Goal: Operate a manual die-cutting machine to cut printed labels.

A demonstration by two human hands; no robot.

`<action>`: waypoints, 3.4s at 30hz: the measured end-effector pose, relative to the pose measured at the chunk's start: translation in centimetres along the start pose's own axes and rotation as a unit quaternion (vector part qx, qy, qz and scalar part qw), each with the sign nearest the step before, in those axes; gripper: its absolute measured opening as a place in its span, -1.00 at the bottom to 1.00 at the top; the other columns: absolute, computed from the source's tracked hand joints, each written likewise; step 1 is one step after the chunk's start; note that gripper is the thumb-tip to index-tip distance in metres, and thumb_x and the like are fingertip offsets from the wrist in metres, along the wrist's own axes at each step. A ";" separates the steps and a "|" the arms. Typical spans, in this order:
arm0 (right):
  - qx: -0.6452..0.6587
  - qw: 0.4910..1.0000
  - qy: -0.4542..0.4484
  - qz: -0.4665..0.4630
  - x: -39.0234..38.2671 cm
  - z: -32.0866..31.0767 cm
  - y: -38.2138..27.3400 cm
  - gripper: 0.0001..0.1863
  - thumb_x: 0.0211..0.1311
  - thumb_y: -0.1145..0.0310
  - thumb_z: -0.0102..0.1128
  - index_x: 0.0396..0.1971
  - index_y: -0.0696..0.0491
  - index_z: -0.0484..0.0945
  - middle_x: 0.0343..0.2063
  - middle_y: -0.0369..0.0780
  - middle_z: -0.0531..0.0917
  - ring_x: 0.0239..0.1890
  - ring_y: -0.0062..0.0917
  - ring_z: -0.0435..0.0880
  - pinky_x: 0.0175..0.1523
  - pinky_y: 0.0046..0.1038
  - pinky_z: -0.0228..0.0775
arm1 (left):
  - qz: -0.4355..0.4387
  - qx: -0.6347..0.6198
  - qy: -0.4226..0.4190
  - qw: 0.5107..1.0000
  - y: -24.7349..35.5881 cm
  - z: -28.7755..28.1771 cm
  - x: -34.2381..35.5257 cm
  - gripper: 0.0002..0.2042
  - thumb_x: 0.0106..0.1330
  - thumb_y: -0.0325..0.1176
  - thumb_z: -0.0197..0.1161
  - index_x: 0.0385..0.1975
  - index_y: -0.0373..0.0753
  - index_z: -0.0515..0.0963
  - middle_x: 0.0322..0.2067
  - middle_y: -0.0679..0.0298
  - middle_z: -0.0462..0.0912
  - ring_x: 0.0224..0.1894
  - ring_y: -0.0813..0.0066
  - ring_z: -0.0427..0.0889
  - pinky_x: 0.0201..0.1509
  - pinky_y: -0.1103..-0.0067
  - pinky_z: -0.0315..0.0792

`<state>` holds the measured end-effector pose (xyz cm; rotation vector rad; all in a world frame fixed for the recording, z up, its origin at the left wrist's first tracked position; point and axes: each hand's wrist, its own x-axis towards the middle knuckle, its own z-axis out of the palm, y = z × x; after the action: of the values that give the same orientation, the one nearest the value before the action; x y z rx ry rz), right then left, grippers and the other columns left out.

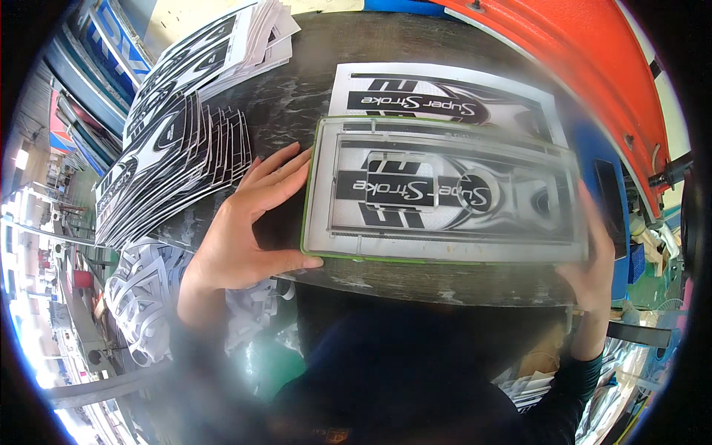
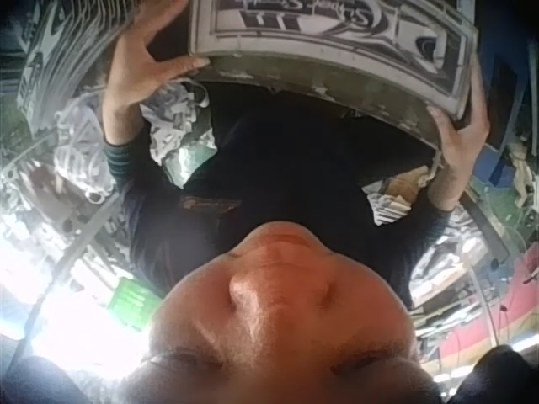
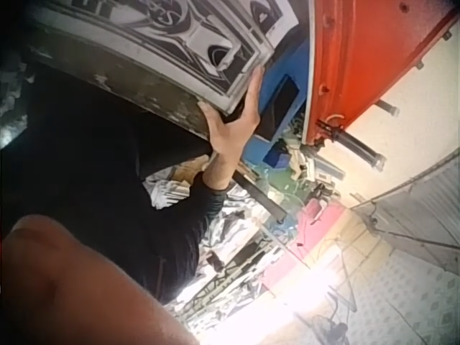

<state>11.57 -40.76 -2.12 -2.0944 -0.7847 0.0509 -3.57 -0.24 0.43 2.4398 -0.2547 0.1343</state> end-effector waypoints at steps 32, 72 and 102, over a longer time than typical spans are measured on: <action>0.258 0.857 0.445 0.022 4.7 -12.6 -1.2 -0.76 0.20 0.31 0.20 -0.23 0.15 0.47 -0.45 -0.30 0.50 -0.38 -0.64 0.49 -0.30 -0.56 0.40 | 0.137 -0.238 0.280 0.920 2.9 0.7 -0.5 -0.35 0.23 -0.06 0.16 0.22 -0.37 0.25 0.11 0.00 0.45 0.23 0.26 0.33 0.30 0.31 0.06; -0.404 0.666 0.530 -0.337 4.7 -8.1 -9.5 -0.72 -0.14 0.36 0.50 -0.44 0.05 0.56 -0.11 -0.22 0.58 -0.05 -0.42 0.52 0.01 -0.45 0.33 | 0.272 0.233 0.577 0.734 9.9 -6.5 2.7 -0.79 0.04 -0.45 0.46 -0.56 -0.27 0.50 -0.20 0.16 0.61 -0.33 0.53 0.64 -0.18 0.63 0.50; -0.379 0.695 0.551 -0.264 6.1 -16.2 -2.3 -0.57 0.07 0.19 0.38 -0.10 0.08 0.56 -0.14 -0.23 0.60 -0.06 -0.47 0.56 0.12 -0.44 0.32 | 0.076 -0.181 0.224 0.955 3.0 0.8 1.0 0.14 -0.05 0.08 0.44 0.36 -0.38 -0.19 0.36 -0.07 -0.03 0.43 0.13 -0.10 0.44 0.34 -0.19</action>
<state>20.27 -48.19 11.03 -1.9355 -0.5953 -1.9527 -3.26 -3.14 1.82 1.9599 -0.2386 0.6420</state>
